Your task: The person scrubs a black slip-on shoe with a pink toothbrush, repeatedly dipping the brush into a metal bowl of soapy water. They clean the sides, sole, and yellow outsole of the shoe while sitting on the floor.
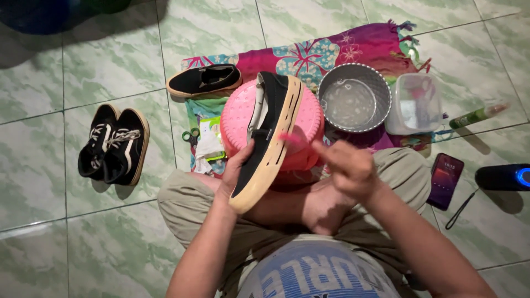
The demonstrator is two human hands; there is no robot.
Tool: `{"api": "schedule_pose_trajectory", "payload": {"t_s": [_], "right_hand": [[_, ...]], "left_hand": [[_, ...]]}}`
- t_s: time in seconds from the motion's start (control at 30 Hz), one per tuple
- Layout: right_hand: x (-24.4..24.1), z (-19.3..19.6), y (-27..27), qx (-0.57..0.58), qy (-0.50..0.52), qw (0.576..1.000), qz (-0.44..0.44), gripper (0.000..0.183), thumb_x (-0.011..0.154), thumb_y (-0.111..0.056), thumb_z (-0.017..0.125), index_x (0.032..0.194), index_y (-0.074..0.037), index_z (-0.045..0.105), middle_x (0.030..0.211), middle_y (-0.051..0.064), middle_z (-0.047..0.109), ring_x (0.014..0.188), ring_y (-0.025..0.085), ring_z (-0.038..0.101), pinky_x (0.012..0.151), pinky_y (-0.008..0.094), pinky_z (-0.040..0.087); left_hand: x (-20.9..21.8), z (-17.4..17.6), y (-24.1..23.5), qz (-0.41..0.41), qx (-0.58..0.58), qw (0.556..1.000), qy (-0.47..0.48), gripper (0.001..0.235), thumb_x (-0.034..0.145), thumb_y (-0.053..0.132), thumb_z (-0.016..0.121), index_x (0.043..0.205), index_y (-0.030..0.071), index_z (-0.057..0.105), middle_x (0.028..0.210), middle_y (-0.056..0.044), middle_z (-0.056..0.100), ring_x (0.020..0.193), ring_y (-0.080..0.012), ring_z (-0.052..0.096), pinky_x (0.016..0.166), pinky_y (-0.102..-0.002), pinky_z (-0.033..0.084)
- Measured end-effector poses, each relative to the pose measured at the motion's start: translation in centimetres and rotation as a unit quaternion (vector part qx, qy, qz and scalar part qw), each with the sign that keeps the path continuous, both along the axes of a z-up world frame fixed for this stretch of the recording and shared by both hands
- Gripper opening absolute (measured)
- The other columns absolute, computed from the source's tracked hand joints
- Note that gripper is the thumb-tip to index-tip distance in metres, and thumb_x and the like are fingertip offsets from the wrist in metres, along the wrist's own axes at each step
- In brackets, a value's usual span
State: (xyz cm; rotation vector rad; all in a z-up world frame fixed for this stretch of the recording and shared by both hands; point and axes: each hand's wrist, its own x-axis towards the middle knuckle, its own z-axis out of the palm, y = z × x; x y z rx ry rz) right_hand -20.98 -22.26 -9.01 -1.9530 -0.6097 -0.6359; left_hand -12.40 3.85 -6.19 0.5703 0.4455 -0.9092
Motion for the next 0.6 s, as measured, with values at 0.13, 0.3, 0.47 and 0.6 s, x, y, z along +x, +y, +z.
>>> {"api": "schedule_pose_trajectory", "payload": {"t_s": [0.13, 0.3, 0.47, 0.6], "right_hand": [[-1.7, -1.0, 0.5, -0.036, -0.001, 0.999, -0.006, 0.061, 0.073, -0.003, 0.061, 0.133, -0.006, 0.073, 0.076, 0.007, 0.064, 0.06, 0.022, 0.063, 0.064, 0.032, 0.057], [-1.2, -4.3, -0.4, 0.001, 0.015, 1.0, -0.002, 0.057, 0.076, -0.009, 0.063, 0.132, -0.005, 0.073, 0.079, 0.009, 0.067, 0.063, 0.021, 0.063, 0.066, 0.033, 0.057], [-1.7, -0.1, 1.4, -0.027, 0.016, 0.999, 0.016, 0.053, 0.077, -0.008, 0.06, 0.128, -0.006, 0.074, 0.079, 0.009, 0.067, 0.063, 0.023, 0.066, 0.066, 0.033, 0.057], [0.4, 0.0, 0.2, -0.001, -0.001, 1.0, 0.031, 0.055, 0.077, -0.005, 0.059, 0.131, -0.005, 0.074, 0.076, 0.008, 0.06, 0.06, 0.022, 0.062, 0.066, 0.033, 0.056]], "left_hand": [[-0.2, 1.8, -1.1, 0.042, -0.018, 0.999, 0.011, 0.036, 0.093, 0.028, 0.073, 0.098, -0.008, 0.072, 0.092, -0.028, 0.076, 0.077, -0.0325, 0.077, 0.059, -0.035, 0.065], [1.1, -0.4, -1.2, 0.057, -0.002, 0.998, -0.003, 0.039, 0.093, 0.033, 0.074, 0.098, -0.006, 0.073, 0.092, -0.027, 0.076, 0.076, -0.0311, 0.077, 0.058, -0.035, 0.065], [1.3, 0.3, -2.1, 0.066, -0.007, 0.998, 0.004, 0.039, 0.091, 0.031, 0.077, 0.1, -0.007, 0.073, 0.096, -0.028, 0.075, 0.08, -0.0338, 0.076, 0.063, -0.038, 0.065], [0.3, 4.8, -2.7, 0.087, -0.04, 0.995, 0.029, 0.034, 0.092, 0.023, 0.075, 0.098, -0.01, 0.072, 0.097, -0.031, 0.074, 0.083, -0.0357, 0.076, 0.067, -0.04, 0.066]]}}
